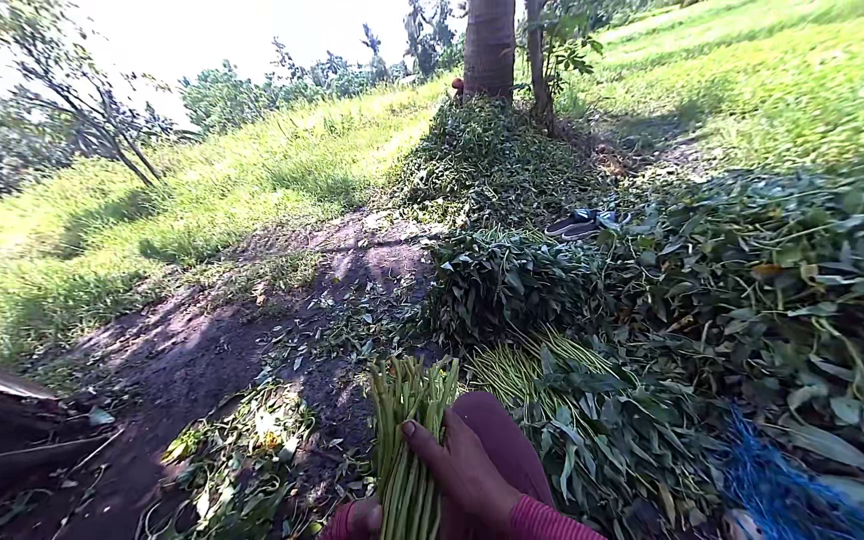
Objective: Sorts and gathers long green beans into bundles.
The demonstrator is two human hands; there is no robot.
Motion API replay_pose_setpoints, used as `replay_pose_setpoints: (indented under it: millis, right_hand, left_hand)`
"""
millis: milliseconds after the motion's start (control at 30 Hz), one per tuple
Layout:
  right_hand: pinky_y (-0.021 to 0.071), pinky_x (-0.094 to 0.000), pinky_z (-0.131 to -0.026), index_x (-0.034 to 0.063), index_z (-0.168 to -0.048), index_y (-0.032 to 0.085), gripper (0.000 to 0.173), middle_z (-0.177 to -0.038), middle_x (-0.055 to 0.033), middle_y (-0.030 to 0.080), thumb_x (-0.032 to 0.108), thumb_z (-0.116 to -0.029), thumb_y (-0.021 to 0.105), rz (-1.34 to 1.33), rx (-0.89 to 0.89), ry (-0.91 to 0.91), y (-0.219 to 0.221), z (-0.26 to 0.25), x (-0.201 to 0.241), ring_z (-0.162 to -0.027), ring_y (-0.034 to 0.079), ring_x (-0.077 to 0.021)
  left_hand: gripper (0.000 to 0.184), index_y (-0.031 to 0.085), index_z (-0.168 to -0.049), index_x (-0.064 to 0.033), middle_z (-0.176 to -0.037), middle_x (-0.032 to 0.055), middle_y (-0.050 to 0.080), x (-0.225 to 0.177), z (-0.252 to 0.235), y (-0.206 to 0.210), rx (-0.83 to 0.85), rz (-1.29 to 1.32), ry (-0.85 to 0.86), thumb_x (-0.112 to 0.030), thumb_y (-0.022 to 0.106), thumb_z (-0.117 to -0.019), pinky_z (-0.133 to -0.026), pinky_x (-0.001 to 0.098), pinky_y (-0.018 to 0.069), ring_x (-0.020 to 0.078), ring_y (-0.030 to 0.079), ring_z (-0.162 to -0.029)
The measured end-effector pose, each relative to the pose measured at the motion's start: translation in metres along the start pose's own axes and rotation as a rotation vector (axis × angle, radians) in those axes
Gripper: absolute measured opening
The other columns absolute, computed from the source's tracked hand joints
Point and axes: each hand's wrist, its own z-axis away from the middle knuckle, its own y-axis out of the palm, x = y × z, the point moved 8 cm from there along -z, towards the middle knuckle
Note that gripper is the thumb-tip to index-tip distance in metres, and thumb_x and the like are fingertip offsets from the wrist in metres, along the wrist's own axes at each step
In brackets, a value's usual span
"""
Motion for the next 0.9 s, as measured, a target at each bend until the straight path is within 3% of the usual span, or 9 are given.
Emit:
replay_pose_setpoints:
  millis: [167,267,400,467,533,567,700,833,900]
  right_hand:
    - [0.0573,-0.0418,-0.097,0.0018,-0.150,0.033,0.066,-0.131,-0.0192,0.060,0.041,-0.1035,0.058,-0.673,-0.212,0.021,-0.023,-0.013,0.006,-0.115,0.066,-0.0231]
    - [0.0547,-0.0453,-0.101,0.0096,-0.155,0.035,0.061,-0.137,-0.0152,0.061,0.050,-0.1098,0.033,-0.981,-0.309,-0.044,-0.046,-0.002,-0.007,-0.122,0.063,-0.0235]
    - [0.0557,-0.0394,-0.096,0.0105,-0.149,0.041,0.071,-0.131,-0.0075,0.064,0.063,-0.1056,0.020,-1.130,-0.342,-0.231,-0.093,0.024,-0.056,-0.117,0.064,-0.0151]
    - [0.0585,-0.0397,-0.090,0.0127,-0.140,0.048,0.071,-0.123,-0.0064,0.069,0.069,-0.1019,0.027,-1.236,-0.263,-0.284,-0.110,0.022,-0.074,-0.110,0.068,-0.0181]
    - [0.0553,-0.0564,-0.095,0.0163,-0.148,0.047,0.076,-0.134,-0.0174,0.065,0.072,-0.0959,0.045,-1.459,-0.062,-0.356,-0.114,-0.004,-0.083,-0.121,0.064,-0.0407]
    - [0.0553,-0.0563,-0.093,0.0180,-0.152,0.035,0.080,-0.138,-0.0190,0.060,0.076,-0.0966,0.038,-1.424,-0.026,-0.345,-0.114,-0.015,-0.089,-0.121,0.062,-0.0429]
    - [0.0607,-0.0487,-0.087,0.0100,-0.157,0.031,0.114,-0.145,-0.0205,0.058,0.095,-0.0816,0.028,-1.293,0.137,-0.200,-0.106,0.003,-0.063,-0.120,0.066,-0.0400]
    - [0.0568,-0.0514,-0.095,0.0225,-0.160,0.032,0.107,-0.153,-0.0121,0.052,0.093,-0.0801,0.036,-1.091,0.348,-0.295,-0.134,0.026,-0.024,-0.124,0.064,-0.0345]
    - [0.0607,-0.0461,-0.085,0.0244,-0.161,0.031,0.106,-0.146,-0.0126,0.059,0.091,-0.0792,0.044,-0.947,0.391,-0.366,-0.152,0.029,-0.009,-0.108,0.071,-0.0298]
  left_hand:
    - [0.057,0.068,-0.120,-0.0222,-0.107,-0.0087,0.076,-0.106,-0.056,0.014,-0.340,-0.460,-0.140,-0.044,0.090,-0.0724,-0.091,0.0260,0.0588,0.0033,0.072,-0.098]
    - [0.090,0.050,-0.139,-0.0048,-0.117,0.0070,0.071,-0.114,-0.090,0.015,-0.675,-0.832,-0.382,-0.024,0.094,-0.0620,-0.099,0.0375,0.0569,0.0150,0.069,-0.108]
    - [0.126,0.032,-0.158,-0.0093,-0.132,0.0218,0.065,-0.092,-0.126,0.052,-0.885,-1.321,-0.545,-0.051,0.097,-0.0569,-0.101,0.0632,0.0507,0.0400,0.065,-0.118]
    - [0.123,0.039,-0.154,-0.0012,-0.134,0.0269,0.062,-0.079,-0.133,0.077,-0.986,-1.507,-0.459,-0.053,0.095,-0.0575,-0.101,0.0666,0.0472,0.0466,0.062,-0.121]
    - [0.113,0.047,-0.146,0.0061,-0.129,0.0306,0.063,-0.060,-0.134,0.098,-1.072,-1.724,-0.247,-0.050,0.094,-0.0591,-0.100,0.0644,0.0475,0.0491,0.062,-0.118]
    - [0.108,0.052,-0.141,0.0075,-0.126,0.0304,0.065,-0.050,-0.133,0.107,-1.111,-1.828,-0.128,-0.048,0.095,-0.0591,-0.099,0.0632,0.0492,0.0487,0.064,-0.114]
    - [0.089,0.057,-0.135,0.0058,-0.124,0.0290,0.066,-0.023,-0.130,0.118,-1.132,-2.015,0.125,-0.032,0.092,-0.0629,-0.098,0.0635,0.0497,0.0484,0.065,-0.111]
    - [0.099,0.053,-0.142,0.0053,-0.139,0.0252,0.061,-0.047,-0.122,0.092,-1.022,-1.737,0.047,-0.037,0.095,-0.0634,-0.108,0.0595,0.0463,0.0445,0.058,-0.129]
    - [0.102,0.055,-0.142,0.0027,-0.143,0.0219,0.059,-0.053,-0.123,0.078,-0.928,-1.631,-0.014,-0.040,0.096,-0.0597,-0.113,0.0636,0.0392,0.0462,0.049,-0.138]
